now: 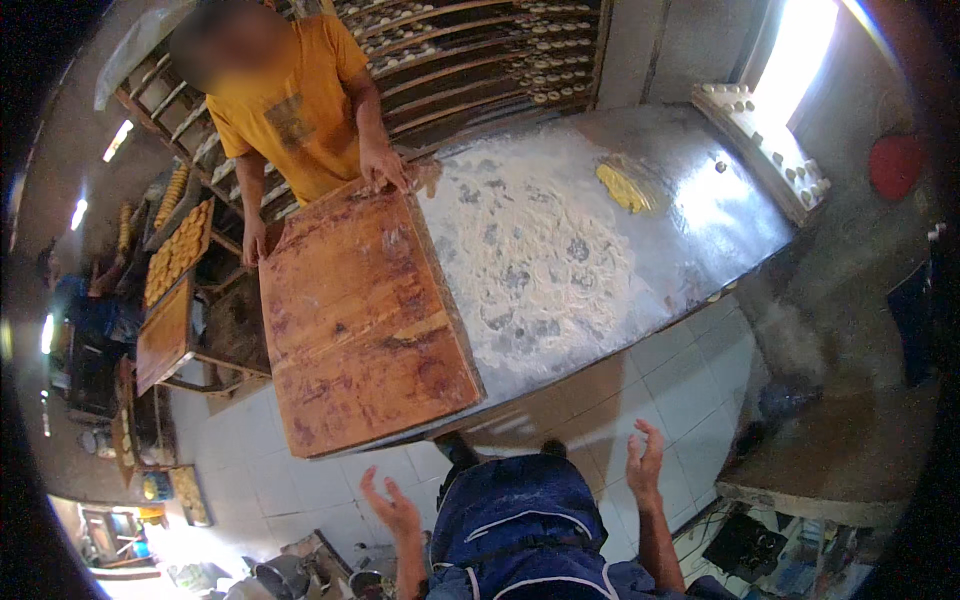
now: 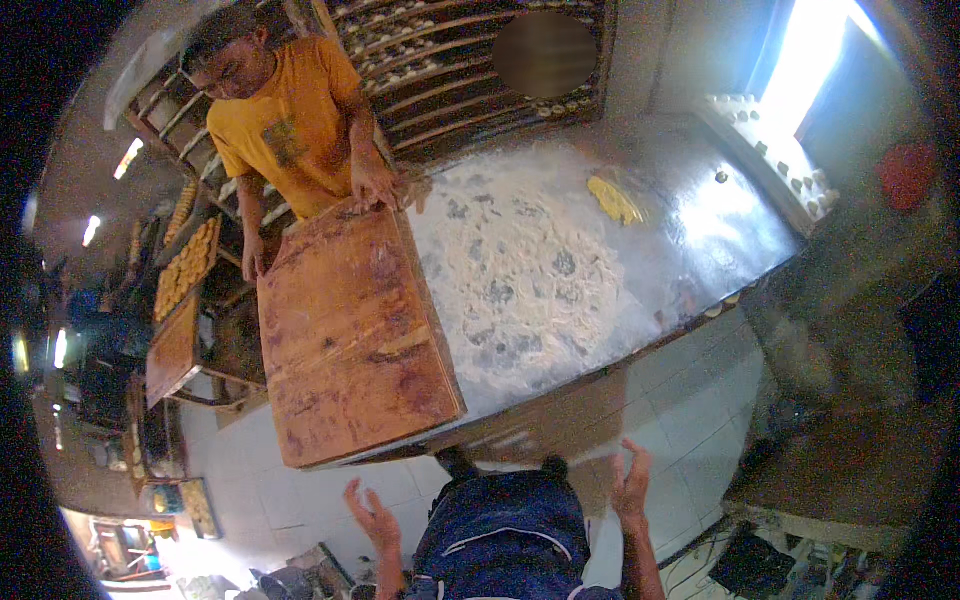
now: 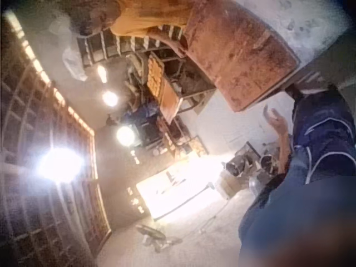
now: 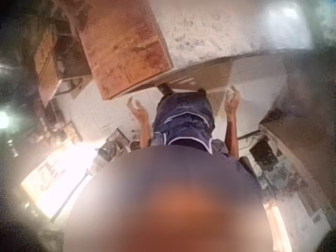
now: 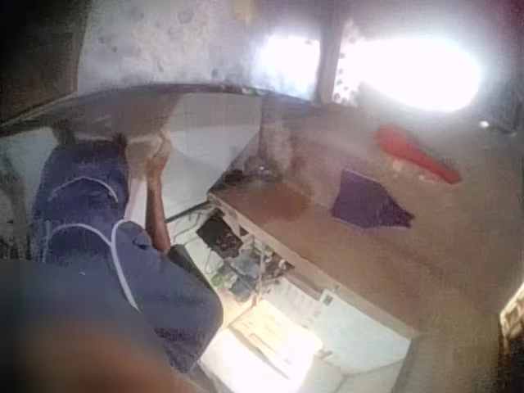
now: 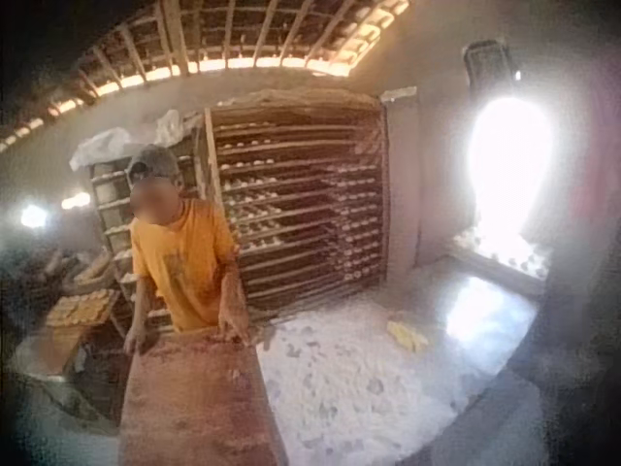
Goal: The person shapes small dough balls into rings by hand on a floured table and places them on a wooden board. Another person assists by moving trays of dough to and from a nearby rack.
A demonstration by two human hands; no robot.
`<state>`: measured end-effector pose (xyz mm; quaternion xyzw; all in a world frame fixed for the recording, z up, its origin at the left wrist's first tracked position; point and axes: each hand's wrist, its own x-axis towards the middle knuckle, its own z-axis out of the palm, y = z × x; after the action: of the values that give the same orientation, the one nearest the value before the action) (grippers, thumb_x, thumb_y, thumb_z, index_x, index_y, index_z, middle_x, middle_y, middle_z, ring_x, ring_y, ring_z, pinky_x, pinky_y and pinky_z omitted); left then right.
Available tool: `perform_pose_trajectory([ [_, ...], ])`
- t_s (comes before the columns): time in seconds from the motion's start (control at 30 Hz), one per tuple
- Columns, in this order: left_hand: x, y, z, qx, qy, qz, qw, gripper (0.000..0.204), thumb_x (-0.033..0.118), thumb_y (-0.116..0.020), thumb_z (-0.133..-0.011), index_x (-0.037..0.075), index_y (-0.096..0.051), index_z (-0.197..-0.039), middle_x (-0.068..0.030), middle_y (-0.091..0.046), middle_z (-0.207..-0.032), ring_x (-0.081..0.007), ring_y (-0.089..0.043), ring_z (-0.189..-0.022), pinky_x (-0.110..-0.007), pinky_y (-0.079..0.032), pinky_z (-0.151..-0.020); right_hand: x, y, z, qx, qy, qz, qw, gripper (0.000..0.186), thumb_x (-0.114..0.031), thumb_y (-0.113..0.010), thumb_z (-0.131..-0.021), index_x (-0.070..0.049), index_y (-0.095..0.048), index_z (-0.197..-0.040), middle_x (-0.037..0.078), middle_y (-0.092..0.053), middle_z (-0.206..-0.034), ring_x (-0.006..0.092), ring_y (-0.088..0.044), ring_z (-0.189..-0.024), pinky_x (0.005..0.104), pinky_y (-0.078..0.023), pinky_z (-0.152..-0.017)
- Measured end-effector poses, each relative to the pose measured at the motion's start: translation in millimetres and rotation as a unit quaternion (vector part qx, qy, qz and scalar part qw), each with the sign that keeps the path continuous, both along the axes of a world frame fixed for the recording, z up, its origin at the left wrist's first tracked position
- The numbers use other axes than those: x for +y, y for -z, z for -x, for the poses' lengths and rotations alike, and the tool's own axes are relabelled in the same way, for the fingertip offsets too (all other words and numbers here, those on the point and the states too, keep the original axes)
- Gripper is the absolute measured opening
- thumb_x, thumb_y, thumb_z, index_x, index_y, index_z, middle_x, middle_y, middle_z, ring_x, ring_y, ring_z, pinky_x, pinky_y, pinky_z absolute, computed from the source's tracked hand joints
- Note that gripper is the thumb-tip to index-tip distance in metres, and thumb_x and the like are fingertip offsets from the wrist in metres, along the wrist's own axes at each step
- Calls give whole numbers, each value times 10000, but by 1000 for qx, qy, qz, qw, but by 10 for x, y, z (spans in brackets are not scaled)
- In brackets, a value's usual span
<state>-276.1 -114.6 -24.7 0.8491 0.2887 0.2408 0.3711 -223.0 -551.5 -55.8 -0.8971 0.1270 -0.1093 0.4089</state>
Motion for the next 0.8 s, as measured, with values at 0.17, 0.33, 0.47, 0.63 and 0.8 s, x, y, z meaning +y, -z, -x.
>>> perform_pose_trajectory([
  [0.17,-638,-170,73,3,101,-28,995,262,127,-501,-968,-35,-546,-1170,-200,-575,-1200,-355,-530,-1155,-447,-381,-1033,-611,20,98,23,31,-14,999,261,-183,-559,-955,-29,-627,-1156,122,-639,-1120,280,-584,-1080,420,-462,-917],
  [0.33,-317,153,300,31,50,12,998,244,148,-524,-958,-24,-581,-1122,-183,-608,-1140,-349,-562,-1104,-419,-425,-979,-218,-111,-144,61,-70,-128,987,249,-149,-602,-920,-37,-642,-1139,123,-652,-1026,297,-618,-945,391,-488,-838],
  [0.47,731,398,27,11,-167,22,986,279,147,-508,-962,-17,-592,-1172,-198,-604,-1127,-348,-566,-1076,-400,-437,-964,1098,-350,-710,-83,-326,-99,937,333,-99,-633,-861,-16,-611,-1183,200,-604,-1035,389,-576,-931,454,-478,-818],
  [0.63,1898,107,-580,203,-211,-21,956,421,296,-469,-989,-32,-575,-1232,-233,-559,-1261,-375,-491,-1216,-478,-394,-1029,2620,-615,-1578,-107,-324,25,940,420,-95,-631,-860,77,-535,-1231,257,-581,-1084,421,-529,-1073,489,-428,-932],
  [0.8,2203,185,-484,154,-231,16,961,459,337,-483,-987,-53,-597,-1201,-229,-590,-1227,-345,-521,-1177,-462,-429,-968,2946,-649,-1601,-64,-284,120,949,532,-99,-643,-815,129,-477,-1267,297,-578,-1081,479,-511,-1076,544,-393,-970],
])
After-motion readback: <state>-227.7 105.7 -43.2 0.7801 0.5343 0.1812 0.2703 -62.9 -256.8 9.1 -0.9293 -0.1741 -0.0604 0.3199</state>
